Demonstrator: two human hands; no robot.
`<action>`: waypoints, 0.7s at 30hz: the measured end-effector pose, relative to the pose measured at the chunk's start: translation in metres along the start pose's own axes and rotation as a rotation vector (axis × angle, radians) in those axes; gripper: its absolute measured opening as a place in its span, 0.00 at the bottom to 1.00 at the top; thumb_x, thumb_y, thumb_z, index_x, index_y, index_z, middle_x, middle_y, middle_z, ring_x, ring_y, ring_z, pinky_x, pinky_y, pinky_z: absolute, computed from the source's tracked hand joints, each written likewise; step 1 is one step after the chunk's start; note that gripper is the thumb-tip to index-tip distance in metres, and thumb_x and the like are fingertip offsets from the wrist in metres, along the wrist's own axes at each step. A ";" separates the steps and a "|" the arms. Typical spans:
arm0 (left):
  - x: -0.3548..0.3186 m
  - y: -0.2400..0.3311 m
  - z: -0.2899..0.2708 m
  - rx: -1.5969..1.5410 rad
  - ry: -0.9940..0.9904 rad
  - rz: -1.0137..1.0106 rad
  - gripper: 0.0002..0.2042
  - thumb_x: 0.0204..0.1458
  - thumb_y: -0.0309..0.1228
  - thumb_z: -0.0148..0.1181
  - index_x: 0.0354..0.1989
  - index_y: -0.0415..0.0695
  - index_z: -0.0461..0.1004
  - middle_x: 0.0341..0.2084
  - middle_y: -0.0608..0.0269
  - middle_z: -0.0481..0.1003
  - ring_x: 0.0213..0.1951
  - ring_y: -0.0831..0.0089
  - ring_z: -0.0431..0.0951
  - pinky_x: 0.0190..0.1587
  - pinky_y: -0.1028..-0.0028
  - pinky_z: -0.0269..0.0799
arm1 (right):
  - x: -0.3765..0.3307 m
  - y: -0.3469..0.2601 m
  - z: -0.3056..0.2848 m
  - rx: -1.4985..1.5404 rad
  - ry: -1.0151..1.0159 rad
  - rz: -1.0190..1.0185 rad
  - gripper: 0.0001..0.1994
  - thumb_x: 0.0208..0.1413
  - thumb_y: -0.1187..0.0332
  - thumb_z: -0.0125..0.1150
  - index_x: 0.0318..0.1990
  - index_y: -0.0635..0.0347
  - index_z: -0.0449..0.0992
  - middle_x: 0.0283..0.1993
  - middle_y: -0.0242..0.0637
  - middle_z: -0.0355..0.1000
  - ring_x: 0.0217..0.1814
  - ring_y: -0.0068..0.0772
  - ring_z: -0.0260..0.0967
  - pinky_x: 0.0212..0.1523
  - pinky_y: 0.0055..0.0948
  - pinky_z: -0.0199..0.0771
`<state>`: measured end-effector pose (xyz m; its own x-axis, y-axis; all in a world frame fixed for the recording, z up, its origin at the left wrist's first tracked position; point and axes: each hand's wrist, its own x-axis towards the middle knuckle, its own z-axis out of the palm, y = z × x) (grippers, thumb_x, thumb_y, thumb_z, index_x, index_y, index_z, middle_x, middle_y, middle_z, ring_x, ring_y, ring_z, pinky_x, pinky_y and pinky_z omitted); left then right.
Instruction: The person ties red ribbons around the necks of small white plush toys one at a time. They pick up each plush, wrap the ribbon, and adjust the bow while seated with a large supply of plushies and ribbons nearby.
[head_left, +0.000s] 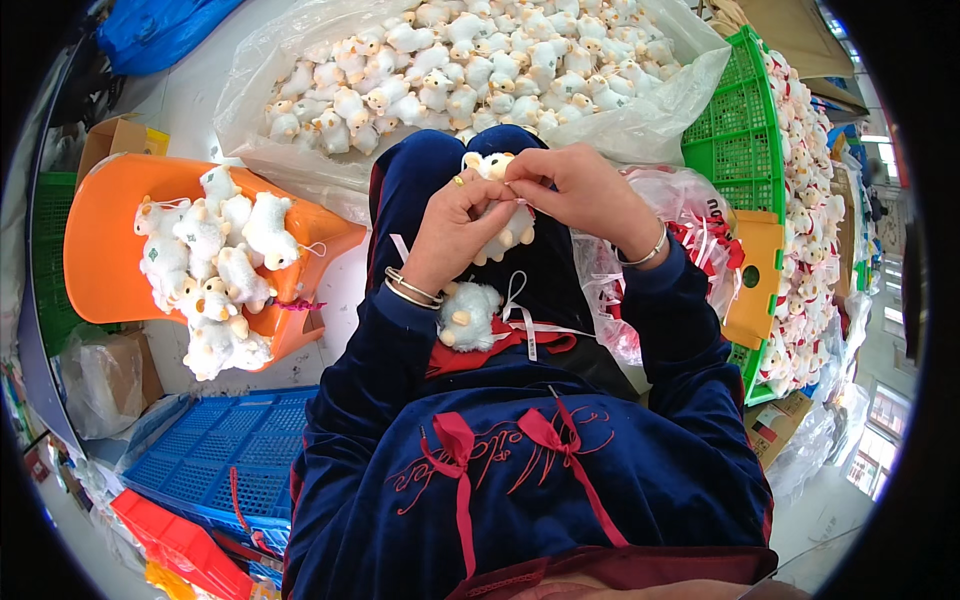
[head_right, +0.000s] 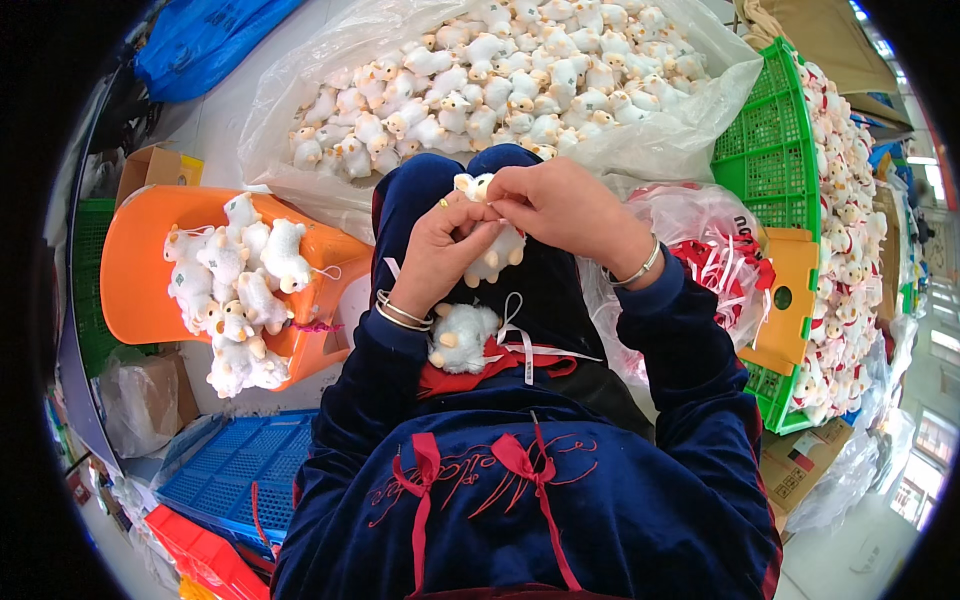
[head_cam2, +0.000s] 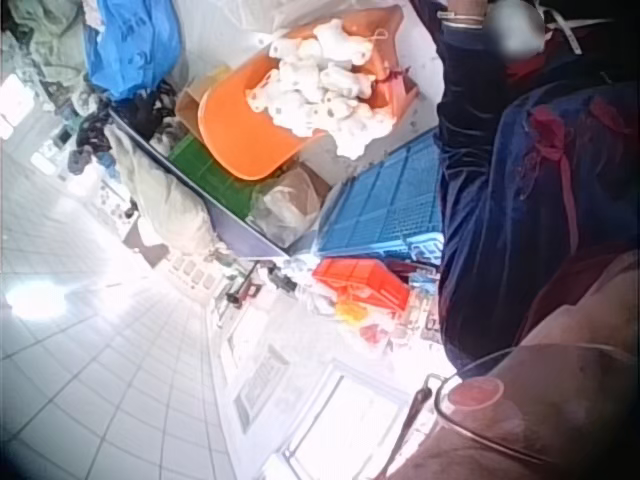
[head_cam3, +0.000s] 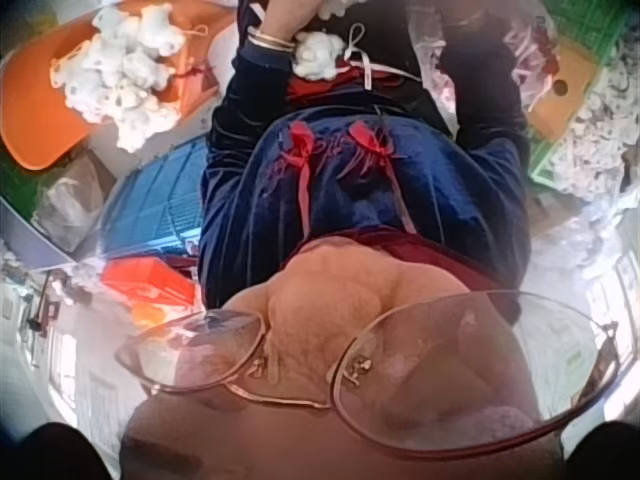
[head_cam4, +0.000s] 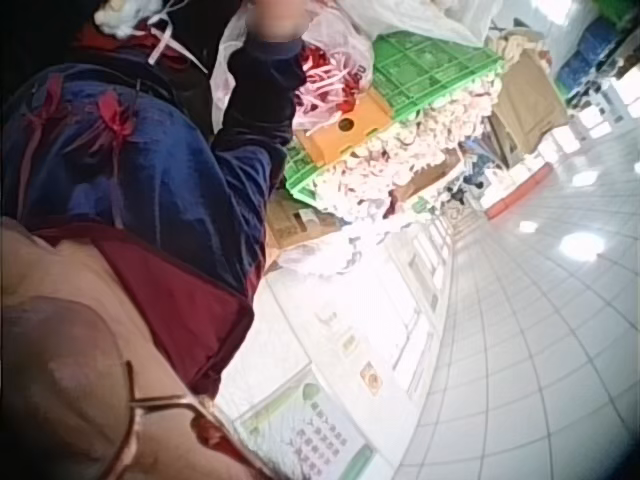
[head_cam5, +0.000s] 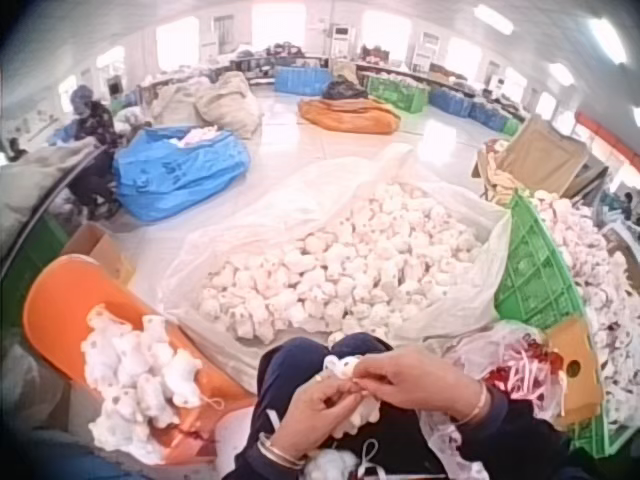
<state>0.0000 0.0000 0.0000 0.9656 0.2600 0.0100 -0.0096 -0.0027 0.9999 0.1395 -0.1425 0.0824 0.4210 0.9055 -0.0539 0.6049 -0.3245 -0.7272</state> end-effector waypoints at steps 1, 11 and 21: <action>0.000 0.000 0.000 -0.003 0.006 0.006 0.05 0.58 0.29 0.66 0.38 0.41 0.83 0.24 0.74 0.68 0.26 0.86 0.65 0.30 0.81 0.62 | 0.000 0.000 0.000 -0.028 -0.008 0.001 0.07 0.60 0.68 0.63 0.40 0.62 0.80 0.26 0.40 0.78 0.26 0.34 0.75 0.30 0.31 0.73; 0.000 0.004 0.013 0.174 0.145 0.057 0.06 0.55 0.29 0.67 0.37 0.39 0.82 0.26 0.66 0.75 0.28 0.79 0.71 0.33 0.75 0.68 | 0.001 -0.021 0.020 -0.292 0.100 0.114 0.06 0.62 0.67 0.54 0.36 0.60 0.73 0.29 0.46 0.76 0.34 0.53 0.77 0.32 0.47 0.74; 0.011 0.009 -0.012 0.102 -0.058 -0.087 0.09 0.60 0.30 0.64 0.39 0.36 0.80 0.29 0.71 0.76 0.31 0.85 0.70 0.35 0.79 0.67 | -0.011 0.024 0.025 0.275 0.099 -0.018 0.04 0.62 0.72 0.61 0.41 0.62 0.78 0.32 0.39 0.73 0.34 0.35 0.72 0.36 0.32 0.72</action>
<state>0.0072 0.0147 0.0096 0.9750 0.2074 -0.0794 0.0981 -0.0814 0.9918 0.1326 -0.1532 0.0478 0.4837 0.8751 0.0183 0.4132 -0.2098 -0.8862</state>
